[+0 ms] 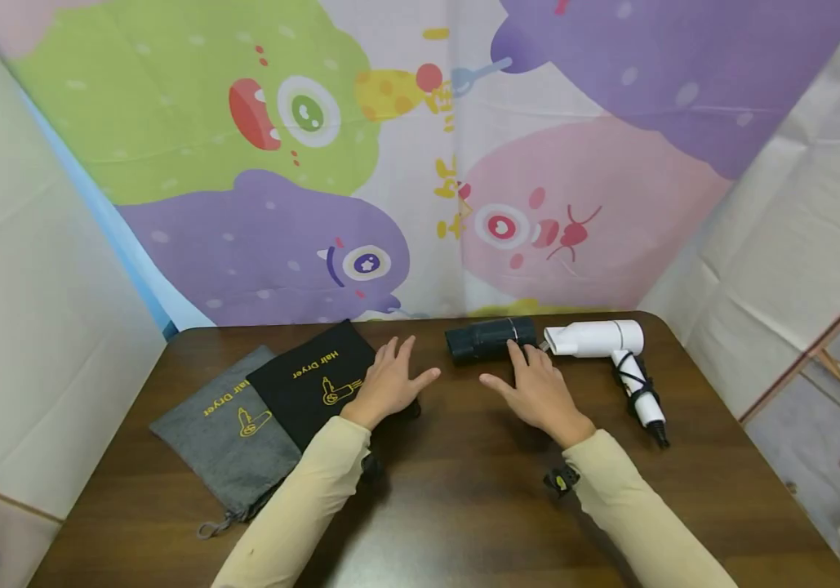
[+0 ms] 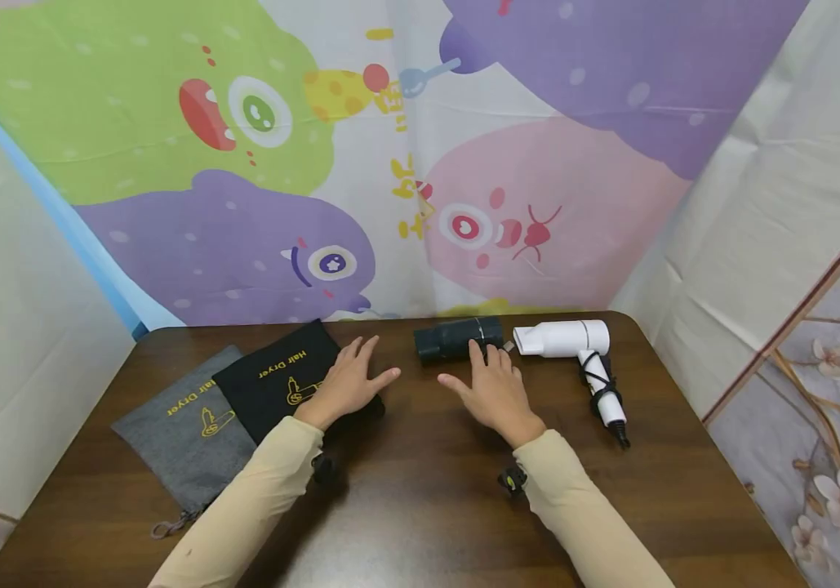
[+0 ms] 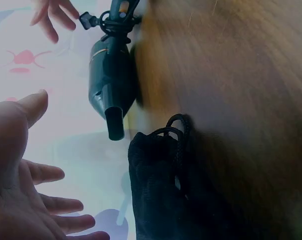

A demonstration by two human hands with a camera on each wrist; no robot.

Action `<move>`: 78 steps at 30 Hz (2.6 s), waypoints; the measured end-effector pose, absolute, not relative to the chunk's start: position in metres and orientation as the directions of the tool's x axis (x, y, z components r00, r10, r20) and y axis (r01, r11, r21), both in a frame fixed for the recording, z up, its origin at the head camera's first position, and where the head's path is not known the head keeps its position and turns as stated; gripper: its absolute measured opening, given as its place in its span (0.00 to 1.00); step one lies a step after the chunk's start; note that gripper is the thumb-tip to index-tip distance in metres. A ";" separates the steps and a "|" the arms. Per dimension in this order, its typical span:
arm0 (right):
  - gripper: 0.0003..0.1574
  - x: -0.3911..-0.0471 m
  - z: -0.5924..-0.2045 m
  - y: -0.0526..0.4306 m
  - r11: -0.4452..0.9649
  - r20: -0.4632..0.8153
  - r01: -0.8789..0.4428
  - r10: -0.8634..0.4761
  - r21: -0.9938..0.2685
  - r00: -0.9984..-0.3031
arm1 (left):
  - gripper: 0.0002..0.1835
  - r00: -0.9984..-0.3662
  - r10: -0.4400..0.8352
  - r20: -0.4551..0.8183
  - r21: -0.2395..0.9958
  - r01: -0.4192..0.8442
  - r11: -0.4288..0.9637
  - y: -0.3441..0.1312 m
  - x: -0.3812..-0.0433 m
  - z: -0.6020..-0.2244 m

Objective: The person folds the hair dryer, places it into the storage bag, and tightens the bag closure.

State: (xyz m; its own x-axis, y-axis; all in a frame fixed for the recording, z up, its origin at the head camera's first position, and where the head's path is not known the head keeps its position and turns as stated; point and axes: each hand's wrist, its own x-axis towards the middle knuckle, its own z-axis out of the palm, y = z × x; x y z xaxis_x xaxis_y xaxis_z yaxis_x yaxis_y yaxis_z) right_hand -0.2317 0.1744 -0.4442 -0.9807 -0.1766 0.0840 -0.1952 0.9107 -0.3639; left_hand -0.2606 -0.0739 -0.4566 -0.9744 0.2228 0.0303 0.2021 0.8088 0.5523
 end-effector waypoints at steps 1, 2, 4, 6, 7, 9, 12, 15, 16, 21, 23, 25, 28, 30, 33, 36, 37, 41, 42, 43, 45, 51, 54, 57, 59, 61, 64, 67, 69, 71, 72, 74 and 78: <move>0.56 -0.232 -0.444 0.176 0.912 0.078 -0.188 -0.171 -0.365 -0.982 | 0.44 -0.974 0.227 0.021 0.553 0.200 0.808 -0.074 -0.262 -0.456; 0.56 -0.232 -0.444 0.177 0.913 0.074 -0.181 -0.166 -0.366 -0.983 | 0.44 -0.973 0.232 0.015 0.557 0.201 0.806 -0.074 -0.263 -0.456; 0.56 -0.233 -0.443 0.180 0.914 0.064 -0.167 -0.154 -0.371 -0.986 | 0.43 -0.970 0.242 0.008 0.569 0.203 0.797 -0.074 -0.266 -0.456; 0.56 -0.233 -0.444 0.183 0.913 0.059 -0.156 -0.144 -0.377 -0.988 | 0.43 -0.970 0.245 -0.001 0.579 0.199 0.791 -0.074 -0.269 -0.456; 0.56 -0.233 -0.445 0.184 0.913 0.055 -0.151 -0.140 -0.379 -0.989 | 0.43 -0.969 0.246 -0.002 0.583 0.199 0.788 -0.074 -0.270 -0.456; 0.57 -0.233 -0.446 0.187 0.911 0.050 -0.140 -0.131 -0.387 -0.990 | 0.42 -0.970 0.244 0.000 0.592 0.197 0.782 -0.073 -0.273 -0.456; 0.57 -0.233 -0.447 0.190 0.907 0.053 -0.131 -0.119 -0.399 -0.991 | 0.42 -0.969 0.247 0.003 0.599 0.200 0.776 -0.072 -0.277 -0.456; 0.55 -0.231 -0.447 0.194 0.903 0.073 -0.123 -0.102 -0.411 -0.992 | 0.42 -0.966 0.257 0.005 0.610 0.207 0.765 -0.070 -0.282 -0.456; 0.54 -0.230 -0.447 0.195 0.903 0.083 -0.122 -0.096 -0.413 -0.992 | 0.42 -0.966 0.258 0.003 0.615 0.205 0.761 -0.069 -0.283 -0.457; 0.48 -0.230 -0.449 0.199 0.890 0.176 -0.145 -0.075 -0.432 -0.982 | 0.41 -0.970 0.244 -0.010 0.633 0.183 0.753 -0.066 -0.288 -0.460; 0.45 -0.230 -0.451 0.201 0.882 0.223 -0.157 -0.061 -0.445 -0.973 | 0.41 -0.971 0.241 -0.013 0.637 0.177 0.750 -0.065 -0.289 -0.461; 0.42 -0.230 -0.453 0.204 0.873 0.255 -0.160 -0.043 -0.460 -0.966 | 0.41 -0.969 0.245 -0.017 0.643 0.177 0.745 -0.063 -0.290 -0.463; 0.42 -0.229 -0.456 0.208 0.873 0.248 -0.140 -0.023 -0.467 -0.968 | 0.41 -0.967 0.253 -0.029 0.649 0.174 0.740 -0.061 -0.290 -0.463; 0.42 -0.230 -0.457 0.211 0.874 0.233 -0.128 -0.018 -0.468 -0.972 | 0.41 -0.965 0.258 -0.036 0.650 0.174 0.740 -0.060 -0.291 -0.462; 0.41 -0.233 -0.459 0.212 0.876 0.221 -0.121 -0.017 -0.466 -0.975 | 0.40 -0.964 0.264 -0.040 0.645 0.177 0.744 -0.058 -0.294 -0.458; 0.40 -0.235 -0.458 0.215 0.883 0.206 -0.107 -0.012 -0.457 -0.979 | 0.40 -0.960 0.276 -0.042 0.635 0.188 0.749 -0.054 -0.299 -0.454; 0.40 -0.234 -0.457 0.217 0.885 0.195 -0.099 -0.010 -0.455 -0.981 | 0.40 -0.959 0.279 -0.042 0.628 0.192 0.754 -0.050 -0.300 -0.452; 0.41 -0.228 -0.454 0.229 0.895 0.132 -0.044 0.016 -0.445 -0.991 | 0.40 -0.950 0.308 -0.043 0.612 0.219 0.760 -0.031 -0.304 -0.451; 0.42 -0.227 -0.454 0.232 0.895 0.115 -0.033 0.021 -0.444 -0.993 | 0.39 -0.949 0.312 -0.045 0.611 0.221 0.760 -0.026 -0.305 -0.451; 0.43 -0.226 -0.454 0.234 0.895 0.097 -0.022 0.024 -0.446 -0.995 | 0.39 -0.949 0.312 -0.048 0.610 0.219 0.761 -0.023 -0.305 -0.451; 0.44 -0.226 -0.457 0.236 0.894 0.061 -0.004 0.026 -0.447 -0.998 | 0.39 -0.948 0.313 -0.053 0.612 0.217 0.760 -0.019 -0.305 -0.452; 0.48 -0.232 -0.465 0.231 0.889 -0.038 0.026 0.010 -0.457 -0.999 | 0.39 -0.953 0.296 -0.069 0.629 0.188 0.754 -0.019 -0.304 -0.456; 0.49 -0.236 -0.468 0.228 0.885 -0.072 0.029 -0.005 -0.464 -0.997 | 0.39 -0.954 0.289 -0.076 0.639 0.176 0.749 -0.020 -0.305 -0.457; 0.48 -0.239 -0.471 0.226 0.880 -0.088 0.023 -0.022 -0.475 -0.996 | 0.39 -0.957 0.276 -0.085 0.643 0.159 0.749 -0.018 -0.307 -0.458; 0.47 -0.240 -0.474 0.224 0.875 -0.095 0.018 -0.032 -0.484 -0.995 | 0.39 -0.959 0.266 -0.095 0.642 0.145 0.753 -0.017 -0.307 -0.459; 0.47 -0.241 -0.477 0.222 0.870 -0.105 0.015 -0.042 -0.493 -0.994 | 0.40 -0.961 0.257 -0.104 0.644 0.132 0.754 -0.016 -0.308 -0.461; 0.48 -0.241 -0.481 0.220 0.862 -0.121 0.015 -0.054 -0.507 -0.991 | 0.40 -0.963 0.243 -0.113 0.651 0.113 0.750 -0.013 -0.308 -0.465; 0.48 -0.242 -0.484 0.221 0.858 -0.130 0.020 -0.054 -0.514 -0.990 | 0.39 -0.967 0.234 -0.105 0.662 0.107 0.742 -0.008 -0.308 -0.469; 0.48 -0.243 -0.485 0.221 0.856 -0.133 0.025 -0.051 -0.517 -0.990 | 0.39 -0.969 0.228 -0.097 0.668 0.106 0.737 -0.005 -0.308 -0.471; 0.47 -0.245 -0.487 0.221 0.854 -0.133 0.030 -0.047 -0.520 -0.990 | 0.38 -0.971 0.221 -0.091 0.671 0.104 0.734 -0.003 -0.308 -0.473; 0.47 -0.246 -0.487 0.222 0.853 -0.133 0.031 -0.045 -0.521 -0.990 | 0.38 -0.972 0.215 -0.089 0.673 0.101 0.733 -0.002 -0.308 -0.474; 0.45 -0.248 -0.488 0.222 0.851 -0.133 0.034 -0.042 -0.524 -0.990 | 0.38 -0.975 0.204 -0.085 0.677 0.093 0.730 0.001 -0.309 -0.475; 0.44 -0.250 -0.489 0.222 0.849 -0.135 0.035 -0.044 -0.527 -0.990 | 0.37 -0.981 0.176 -0.084 0.689 0.071 0.721 0.005 -0.309 -0.477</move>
State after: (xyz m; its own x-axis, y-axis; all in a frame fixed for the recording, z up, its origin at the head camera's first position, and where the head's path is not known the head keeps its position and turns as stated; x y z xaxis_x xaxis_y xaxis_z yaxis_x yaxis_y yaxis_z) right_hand -0.2503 0.2222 -0.4892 -0.9898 -0.0436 -0.1353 0.0346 0.8494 -0.5267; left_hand -0.3088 0.0053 -0.4773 -0.9807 0.1763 -0.0840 0.0707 0.7213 0.6890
